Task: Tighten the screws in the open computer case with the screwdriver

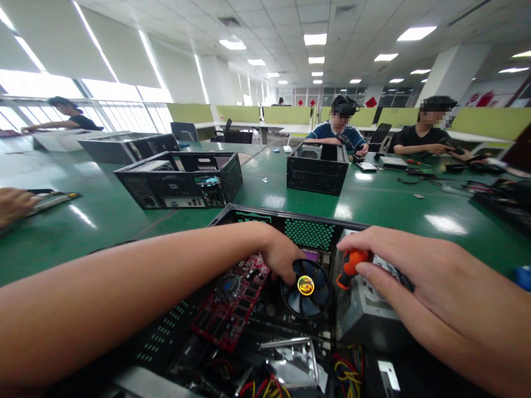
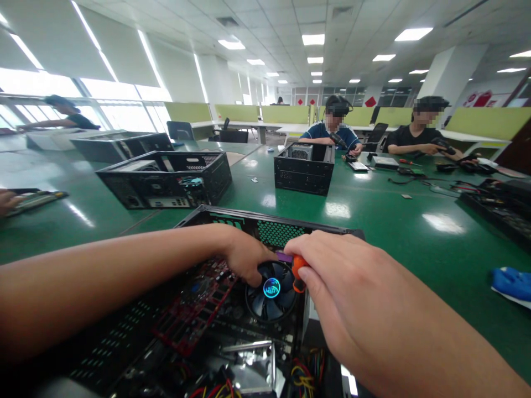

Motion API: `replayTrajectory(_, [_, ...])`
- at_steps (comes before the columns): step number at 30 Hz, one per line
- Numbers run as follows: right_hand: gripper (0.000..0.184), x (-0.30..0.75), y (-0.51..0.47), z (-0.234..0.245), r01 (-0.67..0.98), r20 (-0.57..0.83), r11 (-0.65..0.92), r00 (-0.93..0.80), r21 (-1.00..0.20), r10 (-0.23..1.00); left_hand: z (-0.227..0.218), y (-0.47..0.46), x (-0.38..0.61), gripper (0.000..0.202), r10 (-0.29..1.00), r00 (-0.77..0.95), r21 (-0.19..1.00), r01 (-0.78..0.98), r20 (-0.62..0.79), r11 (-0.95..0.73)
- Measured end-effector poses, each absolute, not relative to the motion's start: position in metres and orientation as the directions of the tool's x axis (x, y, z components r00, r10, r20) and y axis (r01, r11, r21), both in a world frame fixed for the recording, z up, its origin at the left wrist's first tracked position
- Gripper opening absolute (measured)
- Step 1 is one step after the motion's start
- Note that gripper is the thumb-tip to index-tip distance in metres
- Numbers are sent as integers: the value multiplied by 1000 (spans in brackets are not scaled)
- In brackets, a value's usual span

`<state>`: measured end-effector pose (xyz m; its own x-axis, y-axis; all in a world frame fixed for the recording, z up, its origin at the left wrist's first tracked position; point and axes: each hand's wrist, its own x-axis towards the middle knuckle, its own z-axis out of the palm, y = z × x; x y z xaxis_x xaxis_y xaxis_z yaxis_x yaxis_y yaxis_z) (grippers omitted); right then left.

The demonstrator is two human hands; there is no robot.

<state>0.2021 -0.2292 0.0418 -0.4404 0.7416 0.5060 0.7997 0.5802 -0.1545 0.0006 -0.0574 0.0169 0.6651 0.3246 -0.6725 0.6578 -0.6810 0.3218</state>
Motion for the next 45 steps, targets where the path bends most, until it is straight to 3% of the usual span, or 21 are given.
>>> replayTrajectory(4, [29, 203, -230, 39, 810, 522, 570, -430, -137, 737, 19, -59, 2, 61, 282, 622, 310, 670, -731, -675])
replayTrajectory(15, [26, 199, -225, 46, 790, 509, 587, -438, -175, 741, 17, -57, 1, 52, 284, 632, 321, 668, -721, -671])
replayTrajectory(22, [9, 208, -220, 43, 828, 540, 552, -422, -96, 728, 11, -54, -1, 53, 300, 628, 309, 674, -718, -671])
replayTrajectory(26, [35, 208, -218, 39, 867, 573, 495, -378, -56, 727, 9, -53, -2, 55, 298, 628, 307, 671, -719, -675])
replayTrajectory(29, [44, 208, -216, 39, 883, 586, 468, -360, -38, 726, 9, -53, -3, 56, 295, 621, 296, 669, -726, -682])
replayTrajectory(31, [40, 208, -216, 41, 878, 577, 475, -353, -68, 736, 10, -53, -3, 56, 290, 626, 302, 665, -724, -683])
replayTrajectory(35, [10, 206, -224, 42, 794, 488, 570, -420, -211, 765, 9, -51, -3, 57, 298, 627, 302, 669, -719, -679])
replayTrajectory(39, [27, 196, -235, 39, 740, 426, 606, -467, -291, 775, 6, -48, -2, 51, 329, 630, 298, 682, -703, -668])
replayTrajectory(42, [12, 192, -233, 38, 775, 441, 589, -457, -229, 772, 7, -49, -2, 53, 324, 626, 289, 678, -710, -677])
replayTrajectory(45, [28, 194, -227, 40, 808, 485, 572, -448, -140, 751, 10, -51, -2, 55, 314, 619, 288, 678, -720, -677])
